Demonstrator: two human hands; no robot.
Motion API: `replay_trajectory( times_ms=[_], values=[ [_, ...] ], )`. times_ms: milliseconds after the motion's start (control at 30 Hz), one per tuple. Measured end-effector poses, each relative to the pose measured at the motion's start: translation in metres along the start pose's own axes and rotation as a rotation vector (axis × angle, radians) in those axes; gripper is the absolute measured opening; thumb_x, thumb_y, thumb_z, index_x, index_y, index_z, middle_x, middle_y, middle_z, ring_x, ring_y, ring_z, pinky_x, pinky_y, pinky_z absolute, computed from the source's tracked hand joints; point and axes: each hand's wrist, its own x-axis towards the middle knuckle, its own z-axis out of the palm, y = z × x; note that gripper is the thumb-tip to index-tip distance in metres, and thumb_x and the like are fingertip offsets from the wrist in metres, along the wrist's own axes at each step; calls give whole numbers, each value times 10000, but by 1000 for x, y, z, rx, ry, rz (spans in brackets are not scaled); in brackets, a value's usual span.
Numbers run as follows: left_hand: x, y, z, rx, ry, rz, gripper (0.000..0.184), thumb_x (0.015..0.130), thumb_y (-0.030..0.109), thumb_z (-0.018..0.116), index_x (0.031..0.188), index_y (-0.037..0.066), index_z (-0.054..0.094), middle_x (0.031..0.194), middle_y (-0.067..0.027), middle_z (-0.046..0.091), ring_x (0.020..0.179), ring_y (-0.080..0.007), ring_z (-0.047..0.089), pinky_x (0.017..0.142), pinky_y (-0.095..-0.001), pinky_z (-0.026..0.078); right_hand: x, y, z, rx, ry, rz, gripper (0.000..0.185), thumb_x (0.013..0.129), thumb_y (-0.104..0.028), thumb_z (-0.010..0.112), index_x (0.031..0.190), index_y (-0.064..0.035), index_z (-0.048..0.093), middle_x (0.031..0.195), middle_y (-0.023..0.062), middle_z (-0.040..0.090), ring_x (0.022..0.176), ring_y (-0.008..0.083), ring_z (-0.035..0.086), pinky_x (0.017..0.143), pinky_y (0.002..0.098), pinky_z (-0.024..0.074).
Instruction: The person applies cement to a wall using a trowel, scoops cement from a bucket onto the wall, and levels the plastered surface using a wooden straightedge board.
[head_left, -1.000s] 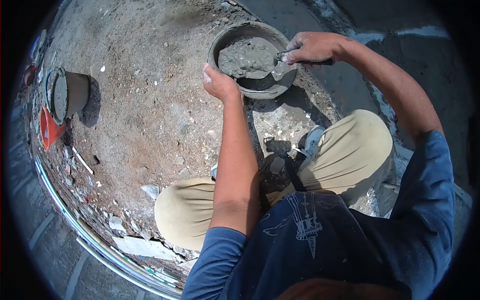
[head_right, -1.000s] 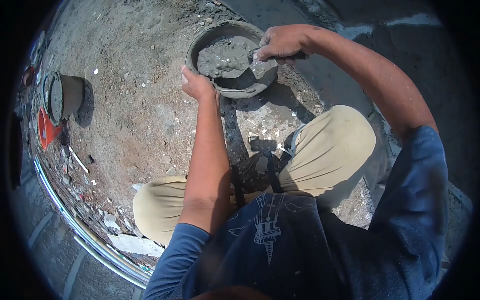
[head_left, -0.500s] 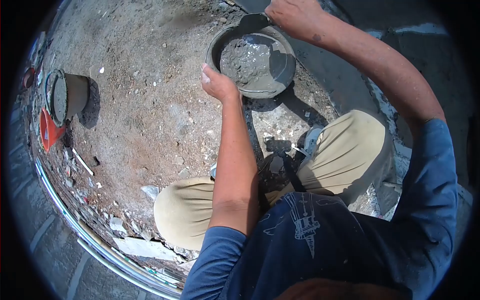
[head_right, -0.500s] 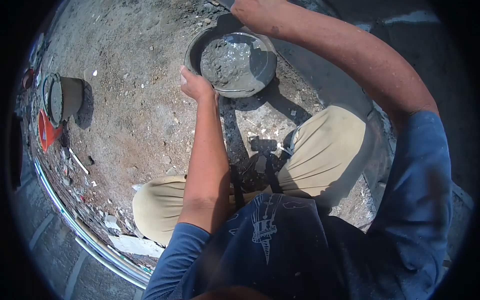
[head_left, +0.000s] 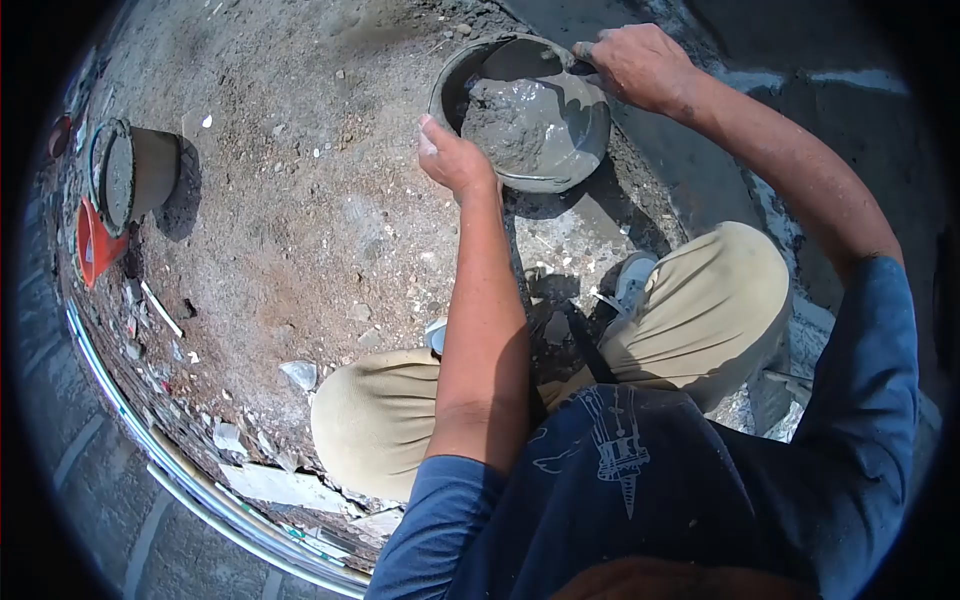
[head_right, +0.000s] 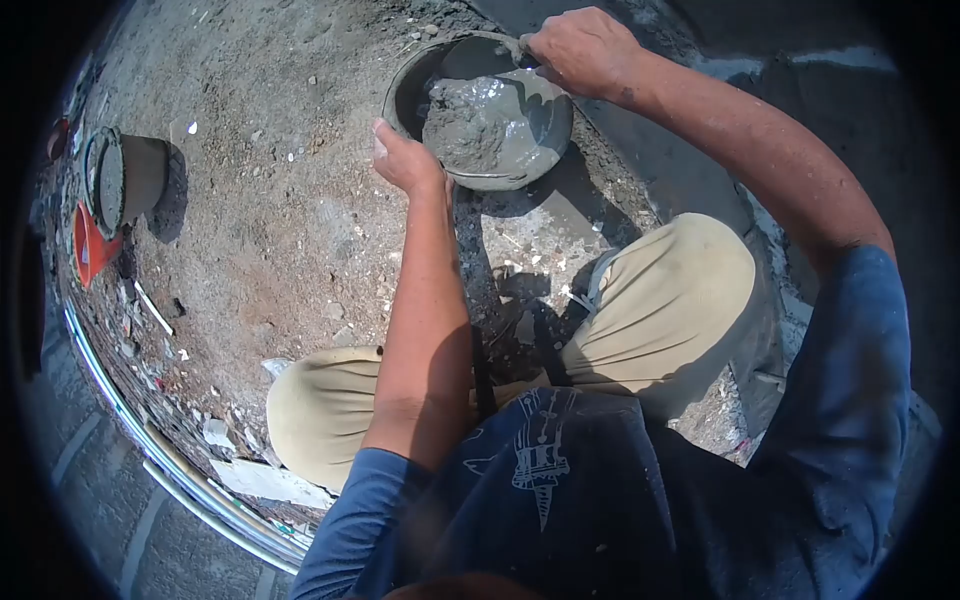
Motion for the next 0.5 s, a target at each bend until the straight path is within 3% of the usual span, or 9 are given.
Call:
replay_trajectory(
  times_ms=[33, 100, 200, 300, 367, 467, 500],
  values=[
    [-2, 1, 1, 23, 15, 10, 583, 981, 378, 418, 1211, -139, 559, 1190, -288, 606, 1097, -363, 588, 970, -400, 418, 5, -4, 20, 70, -130, 86, 234, 836, -275, 673, 969, -82, 675, 841, 150, 673, 831, 345, 664, 740, 446, 538],
    [0, 3, 3, 21, 5, 22, 579, 983, 375, 417, 1208, -138, 560, 1179, -286, 610, 1085, -361, 592, 963, -400, 420, -5, -39, 36, 212, -161, 19, 302, 847, -331, 657, 885, -34, 694, 887, 176, 692, 884, 351, 670, 811, 437, 536],
    [0, 1, -3, -18, -26, 8, 574, 985, 372, 415, 1200, -138, 563, 1161, -280, 619, 1059, -356, 598, 950, -400, 426, -24, -54, 35, 258, -215, -34, 295, 831, -324, 679, 981, -72, 700, 887, 166, 697, 886, 340, 671, 809, 428, 536],
    [-2, 1, -2, -18, 13, 2, 568, 987, 369, 410, 1184, -138, 572, 1141, -268, 629, 1030, -347, 604, 936, -402, 430, -35, -22, -26, 157, -232, -45, 317, 818, -300, 697, 1096, -147, 694, 885, 154, 701, 879, 332, 675, 761, 424, 548],
    [1, -2, -1, -6, 11, 17, 566, 986, 368, 409, 1177, -139, 575, 1130, -262, 634, 1010, -341, 608, 929, -403, 432, -31, -15, -26, 189, -122, 69, 306, 819, -284, 688, 1073, -113, 698, 881, 166, 698, 863, 338, 678, 750, 437, 549],
    [-1, 3, -1, 46, -13, 6, 564, 984, 366, 409, 1174, -138, 576, 1132, -257, 633, 1010, -332, 603, 932, -403, 429, -3, -34, -4, 195, -136, 79, 272, 809, -261, 680, 993, -62, 707, 880, 182, 695, 860, 343, 682, 761, 443, 547],
    [0, 1, -1, 11, -26, 4, 564, 983, 365, 410, 1178, -138, 574, 1134, -257, 632, 1008, -331, 603, 932, -402, 429, 0, -48, 24, 253, -104, 9, 234, 798, -232, 670, 898, -24, 703, 874, 193, 692, 864, 347, 683, 768, 450, 545]
  ],
)
